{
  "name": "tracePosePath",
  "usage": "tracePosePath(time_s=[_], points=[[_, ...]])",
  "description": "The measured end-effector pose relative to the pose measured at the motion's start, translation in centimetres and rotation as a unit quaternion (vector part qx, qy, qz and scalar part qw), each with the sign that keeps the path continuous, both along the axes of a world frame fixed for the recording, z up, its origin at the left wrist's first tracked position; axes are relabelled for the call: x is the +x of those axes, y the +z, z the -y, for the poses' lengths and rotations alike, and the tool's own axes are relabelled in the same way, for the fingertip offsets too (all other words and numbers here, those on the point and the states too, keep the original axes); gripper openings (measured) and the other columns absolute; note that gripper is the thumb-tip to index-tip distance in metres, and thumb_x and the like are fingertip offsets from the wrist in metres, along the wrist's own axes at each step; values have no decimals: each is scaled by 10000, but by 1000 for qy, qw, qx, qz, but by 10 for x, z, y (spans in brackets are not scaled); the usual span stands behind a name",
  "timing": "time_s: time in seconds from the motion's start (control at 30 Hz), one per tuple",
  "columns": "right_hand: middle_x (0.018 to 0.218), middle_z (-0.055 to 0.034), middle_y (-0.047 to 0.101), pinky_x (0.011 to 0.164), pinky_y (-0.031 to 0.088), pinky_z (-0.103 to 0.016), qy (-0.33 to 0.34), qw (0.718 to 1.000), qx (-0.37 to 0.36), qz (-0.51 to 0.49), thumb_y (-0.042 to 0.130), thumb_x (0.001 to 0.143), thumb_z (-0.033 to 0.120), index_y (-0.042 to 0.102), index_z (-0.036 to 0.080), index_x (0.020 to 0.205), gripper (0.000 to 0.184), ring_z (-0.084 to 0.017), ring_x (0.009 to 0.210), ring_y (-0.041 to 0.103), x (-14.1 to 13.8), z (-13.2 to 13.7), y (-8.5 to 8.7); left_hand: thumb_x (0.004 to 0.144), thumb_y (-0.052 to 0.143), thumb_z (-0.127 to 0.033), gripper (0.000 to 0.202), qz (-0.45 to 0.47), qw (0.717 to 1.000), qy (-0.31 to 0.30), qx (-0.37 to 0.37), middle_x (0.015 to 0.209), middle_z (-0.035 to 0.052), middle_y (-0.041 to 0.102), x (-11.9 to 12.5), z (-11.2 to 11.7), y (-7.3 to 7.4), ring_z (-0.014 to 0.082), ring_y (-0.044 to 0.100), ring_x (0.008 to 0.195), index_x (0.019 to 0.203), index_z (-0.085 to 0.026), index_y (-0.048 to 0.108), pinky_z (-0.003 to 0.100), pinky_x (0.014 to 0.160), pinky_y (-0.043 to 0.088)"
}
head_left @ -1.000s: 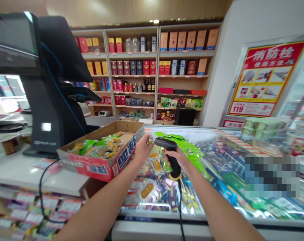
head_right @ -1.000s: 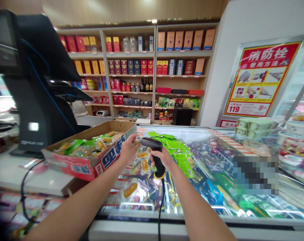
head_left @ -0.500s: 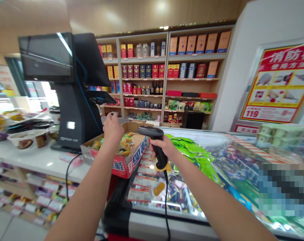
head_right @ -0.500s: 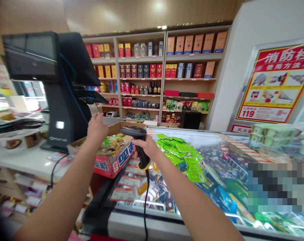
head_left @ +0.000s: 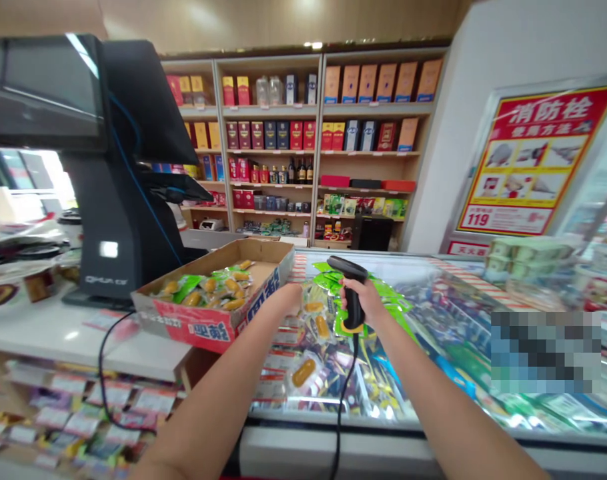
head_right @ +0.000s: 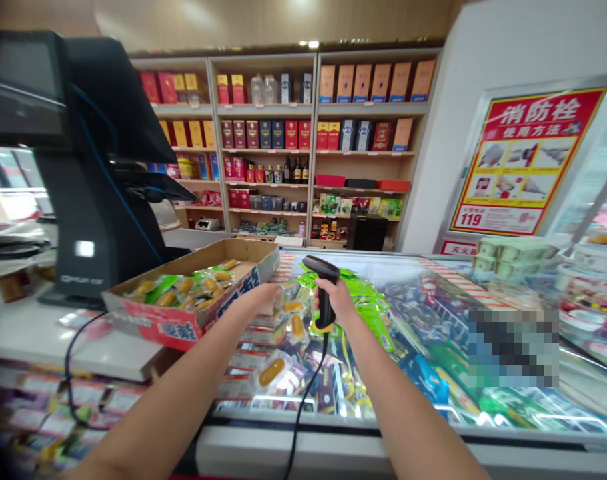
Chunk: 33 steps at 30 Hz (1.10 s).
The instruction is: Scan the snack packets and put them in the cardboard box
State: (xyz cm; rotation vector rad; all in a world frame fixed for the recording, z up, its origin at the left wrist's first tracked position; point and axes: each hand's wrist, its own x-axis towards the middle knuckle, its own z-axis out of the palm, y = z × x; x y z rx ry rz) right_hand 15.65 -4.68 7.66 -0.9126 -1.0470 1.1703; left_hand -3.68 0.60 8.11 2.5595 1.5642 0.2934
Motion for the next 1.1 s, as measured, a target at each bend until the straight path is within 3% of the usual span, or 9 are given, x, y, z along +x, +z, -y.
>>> tracePosePath(time_s=[0.23, 0.33, 0.43, 0.53, 0.63, 0.67, 0.73, 0.83, 1.1], points=[[507, 9, 588, 364, 468, -238, -4, 1000, -12, -1, 695, 673, 315, 603, 153, 709, 190, -118, 383, 529, 12, -4, -31, 503, 845, -170, 615, 6, 1000, 23, -14, 938, 164, 718, -7, -7, -27, 310, 676, 880, 1080, -107, 642, 340, 735, 486], [509, 6, 593, 368, 469, -238, 4, 1000, -18, 19, 686, 684, 306, 606, 154, 708, 174, -116, 377, 525, 12, -5, -35, 435, 857, -186, 585, 71, 997, 14, -9, 813, 99, 708, -5, -8, -31, 276, 668, 773, 989, -130, 675, 318, 674, 468], [506, 8, 594, 369, 467, -239, 7, 999, -19, 27, 685, 689, 314, 609, 157, 716, 177, -116, 375, 522, 12, -4, -35, 416, 832, -198, 434, 190, 982, -14, -15, 619, -1, 641, -3, -10, -31, 196, 612, 611, 830, -168, 706, 281, 612, 447], [515, 9, 594, 371, 466, -237, 15, 1000, -16, 9, 696, 682, 332, 614, 153, 728, 203, -114, 386, 524, 14, -2, -32, 459, 810, -267, 295, 386, 920, -34, -56, 547, -26, 607, -1, -12, -28, 153, 575, 548, 711, -163, 696, 260, 571, 448], [534, 16, 594, 377, 463, -225, 36, 999, -7, -22, 695, 685, 340, 623, 153, 779, 222, -105, 399, 519, 16, 2, -27, 445, 825, -262, 336, 594, 801, 12, -75, 633, -5, 664, 3, -13, -26, 144, 611, 587, 694, -151, 629, 251, 584, 479], [541, 17, 596, 382, 464, -223, 50, 998, -5, -27, 692, 689, 341, 624, 155, 797, 226, -103, 404, 520, 15, 3, -25, 422, 836, -243, 369, 636, 767, 37, -79, 637, -3, 666, 5, -13, -26, 142, 615, 582, 686, -153, 593, 250, 578, 485], [549, 16, 599, 392, 469, -224, 83, 996, -4, -21, 686, 690, 342, 625, 157, 815, 233, -104, 410, 526, 14, 7, -23, 384, 853, -211, 428, 667, 735, 83, -90, 585, -12, 642, 9, -12, -29, 142, 606, 537, 660, -164, 528, 249, 536, 484], [547, 10, 602, 393, 468, -229, 118, 993, 1, 15, 684, 685, 351, 625, 151, 806, 241, -108, 406, 527, 9, 11, -22, 390, 854, -187, 441, 655, 740, 117, -96, 540, -21, 616, 16, -10, -34, 148, 591, 485, 657, -170, 503, 247, 470, 469], [535, 11, 600, 397, 476, -241, 114, 993, 4, 43, 685, 668, 377, 612, 149, 763, 257, -114, 405, 530, 5, 9, -26, 448, 787, -153, 351, 654, 751, 83, -43, 618, -19, 636, 27, -1, -37, 123, 587, 532, 652, -167, 502, 199, 444, 446]])
